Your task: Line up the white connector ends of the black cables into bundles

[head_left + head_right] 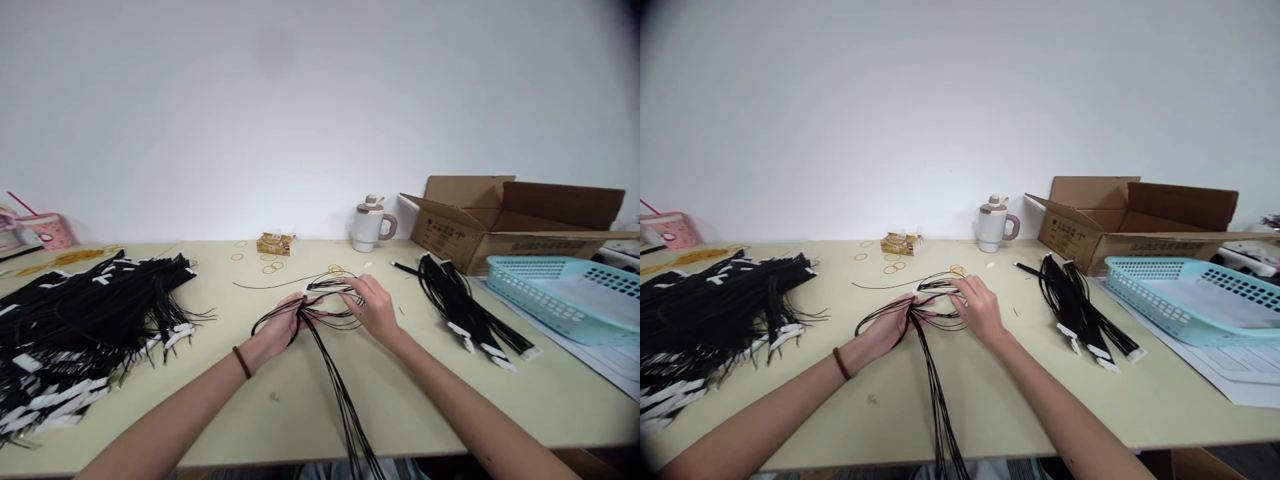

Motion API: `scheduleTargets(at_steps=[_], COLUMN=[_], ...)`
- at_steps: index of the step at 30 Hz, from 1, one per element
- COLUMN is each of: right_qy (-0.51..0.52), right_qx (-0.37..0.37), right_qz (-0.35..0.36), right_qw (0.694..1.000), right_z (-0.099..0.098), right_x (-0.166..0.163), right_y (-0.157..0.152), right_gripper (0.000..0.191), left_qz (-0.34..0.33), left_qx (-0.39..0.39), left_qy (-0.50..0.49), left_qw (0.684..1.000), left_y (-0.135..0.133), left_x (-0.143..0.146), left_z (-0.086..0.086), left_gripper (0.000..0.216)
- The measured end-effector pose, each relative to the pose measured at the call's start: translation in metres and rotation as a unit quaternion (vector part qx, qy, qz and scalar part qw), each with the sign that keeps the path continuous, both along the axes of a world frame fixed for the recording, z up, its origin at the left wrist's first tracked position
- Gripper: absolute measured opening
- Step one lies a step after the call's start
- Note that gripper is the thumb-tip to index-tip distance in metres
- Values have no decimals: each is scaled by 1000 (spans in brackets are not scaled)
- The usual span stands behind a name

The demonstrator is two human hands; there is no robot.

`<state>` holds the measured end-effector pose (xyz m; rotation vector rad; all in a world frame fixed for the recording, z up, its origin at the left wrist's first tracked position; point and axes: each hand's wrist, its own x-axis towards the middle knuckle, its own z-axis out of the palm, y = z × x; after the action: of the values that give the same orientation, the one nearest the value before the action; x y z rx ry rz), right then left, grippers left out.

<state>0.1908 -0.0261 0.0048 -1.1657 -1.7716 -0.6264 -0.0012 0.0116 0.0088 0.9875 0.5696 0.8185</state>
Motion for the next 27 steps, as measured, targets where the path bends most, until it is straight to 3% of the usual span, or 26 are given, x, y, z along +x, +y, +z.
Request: scheduleTargets(at_steps=[6, 14, 18, 21, 24, 27], right_qy=[-28, -97, -137, -224, -303, -305], right_qx=[4, 55, 153, 230, 165, 116], right_qz=[-69, -108, -162, -99, 12, 69], right_qw=[997, 988, 965, 942, 938, 943], right_z=[-2, -1, 1, 0, -1, -4], right_x=[25, 32, 23, 4, -17, -27], right_y=[7, 12, 5, -6, -12, -10], right_gripper=[21, 14, 19, 31, 21, 15], left_qz=[-56, -81, -90, -79, -53, -65], left_qx=[7, 0, -14, -49, -84, -95], left_qy=[21, 50, 5, -27, -46, -51], left_qw=[998, 995, 996, 995, 994, 992], left_y=[3, 6, 9, 8, 4, 1], left_x=[-2, -7, -7, -3, 1, 2], left_z=[0, 2, -1, -2, -1, -1], left_gripper=[20, 22, 18, 11, 8, 7])
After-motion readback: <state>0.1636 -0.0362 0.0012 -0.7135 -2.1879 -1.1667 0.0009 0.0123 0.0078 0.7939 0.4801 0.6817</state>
